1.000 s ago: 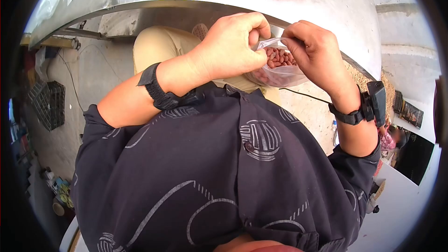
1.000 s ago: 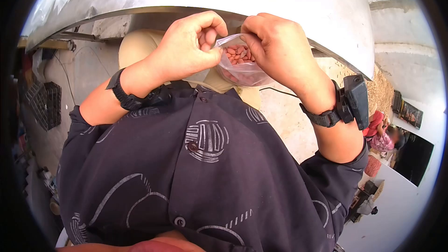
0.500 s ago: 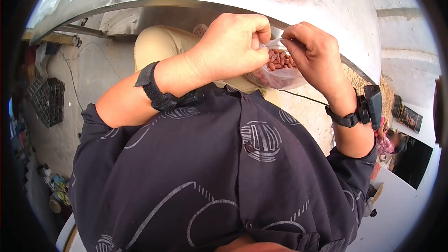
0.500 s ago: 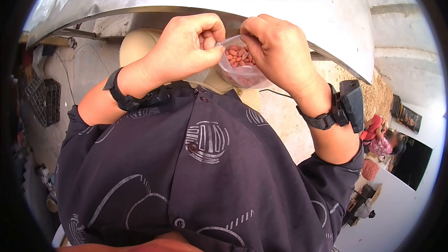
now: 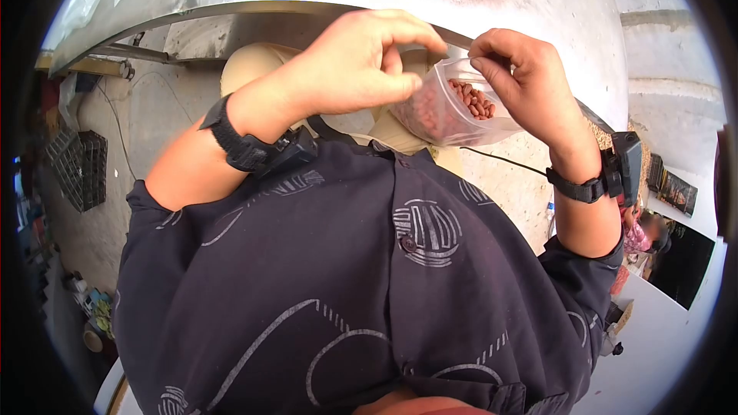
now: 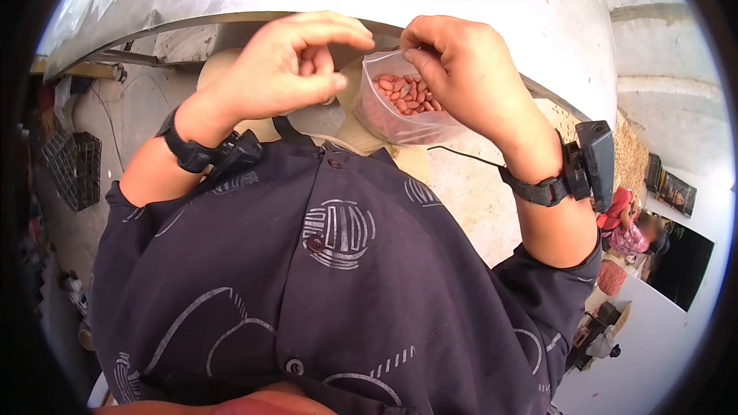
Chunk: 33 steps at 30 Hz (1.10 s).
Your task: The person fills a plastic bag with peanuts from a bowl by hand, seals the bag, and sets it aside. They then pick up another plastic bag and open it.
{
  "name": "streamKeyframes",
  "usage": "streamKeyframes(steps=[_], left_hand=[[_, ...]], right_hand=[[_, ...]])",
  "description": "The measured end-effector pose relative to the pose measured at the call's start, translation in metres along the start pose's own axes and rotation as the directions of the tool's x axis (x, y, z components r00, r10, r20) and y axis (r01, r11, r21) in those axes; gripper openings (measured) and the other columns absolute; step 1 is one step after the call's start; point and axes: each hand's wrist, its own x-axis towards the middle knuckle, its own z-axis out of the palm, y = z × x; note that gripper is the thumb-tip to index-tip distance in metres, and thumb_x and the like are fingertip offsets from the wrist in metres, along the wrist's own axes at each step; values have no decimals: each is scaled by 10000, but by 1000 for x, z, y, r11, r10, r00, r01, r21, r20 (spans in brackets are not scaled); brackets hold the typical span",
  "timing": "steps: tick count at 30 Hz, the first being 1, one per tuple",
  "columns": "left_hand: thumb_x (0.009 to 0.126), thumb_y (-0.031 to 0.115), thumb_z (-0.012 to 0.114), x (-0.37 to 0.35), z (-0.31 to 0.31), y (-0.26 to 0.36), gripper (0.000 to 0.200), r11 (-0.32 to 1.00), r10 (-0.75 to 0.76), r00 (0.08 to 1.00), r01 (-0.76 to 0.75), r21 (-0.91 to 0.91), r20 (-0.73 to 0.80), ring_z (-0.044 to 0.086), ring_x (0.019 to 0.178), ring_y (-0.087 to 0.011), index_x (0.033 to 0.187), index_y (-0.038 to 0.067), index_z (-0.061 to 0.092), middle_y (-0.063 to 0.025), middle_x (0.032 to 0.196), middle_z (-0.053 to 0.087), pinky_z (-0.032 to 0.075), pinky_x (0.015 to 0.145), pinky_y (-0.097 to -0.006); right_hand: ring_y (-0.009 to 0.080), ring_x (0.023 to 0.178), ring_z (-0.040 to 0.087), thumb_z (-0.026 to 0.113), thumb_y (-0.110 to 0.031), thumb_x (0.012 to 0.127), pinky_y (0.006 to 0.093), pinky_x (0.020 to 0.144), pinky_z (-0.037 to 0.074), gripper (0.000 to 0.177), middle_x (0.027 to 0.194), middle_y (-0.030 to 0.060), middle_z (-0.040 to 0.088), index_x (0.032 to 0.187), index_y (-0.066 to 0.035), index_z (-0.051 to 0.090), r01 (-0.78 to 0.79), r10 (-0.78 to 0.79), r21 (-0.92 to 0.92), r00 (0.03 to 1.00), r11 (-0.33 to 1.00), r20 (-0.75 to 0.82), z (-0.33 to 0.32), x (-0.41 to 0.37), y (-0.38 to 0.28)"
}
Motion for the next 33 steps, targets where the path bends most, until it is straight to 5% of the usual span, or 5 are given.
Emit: streamKeyframes(steps=[6,9,21,27,33], left_hand=[[819,31,688,3,20,-18,227,978,-87,990,64,-197,-108,494,609,-24,1045,9,671,-17,930,621,426,527,-179],[833,40,679,4,20,-22,188,990,2,989,-23,-138,-151,516,598,-33,1018,3,679,-8,825,611,431,498,-189],[858,40,639,1,23,-26,116,978,-85,979,47,-201,-187,557,633,-49,949,-15,686,-48,906,650,443,490,-182],[837,89,656,0,26,-31,108,986,18,964,-61,-153,-267,613,614,-92,887,-1,690,-72,799,656,486,573,-220],[887,60,614,-2,30,-34,84,973,-39,968,-19,-229,-247,580,657,-38,940,3,648,-33,851,644,422,480,-171]], right_hand=[[308,647,596,637,-69,786,353,595,476,73,730,155,607,842,-28,614,14,-14,-7,1000,1000,25,1,5,-3],[308,638,595,635,-75,789,353,587,475,71,718,155,605,840,-31,615,14,-13,-25,1000,1000,24,1,6,-4],[290,660,615,639,-89,795,340,597,484,93,755,154,624,865,-27,634,-34,35,-11,997,999,67,-2,8,-7],[311,721,622,702,-167,756,362,647,497,240,849,162,636,906,7,634,116,-117,67,993,991,8,-7,6,-12],[314,702,610,693,-149,709,384,722,464,213,755,135,627,862,-13,637,174,-153,-184,981,967,120,1,3,-10]])
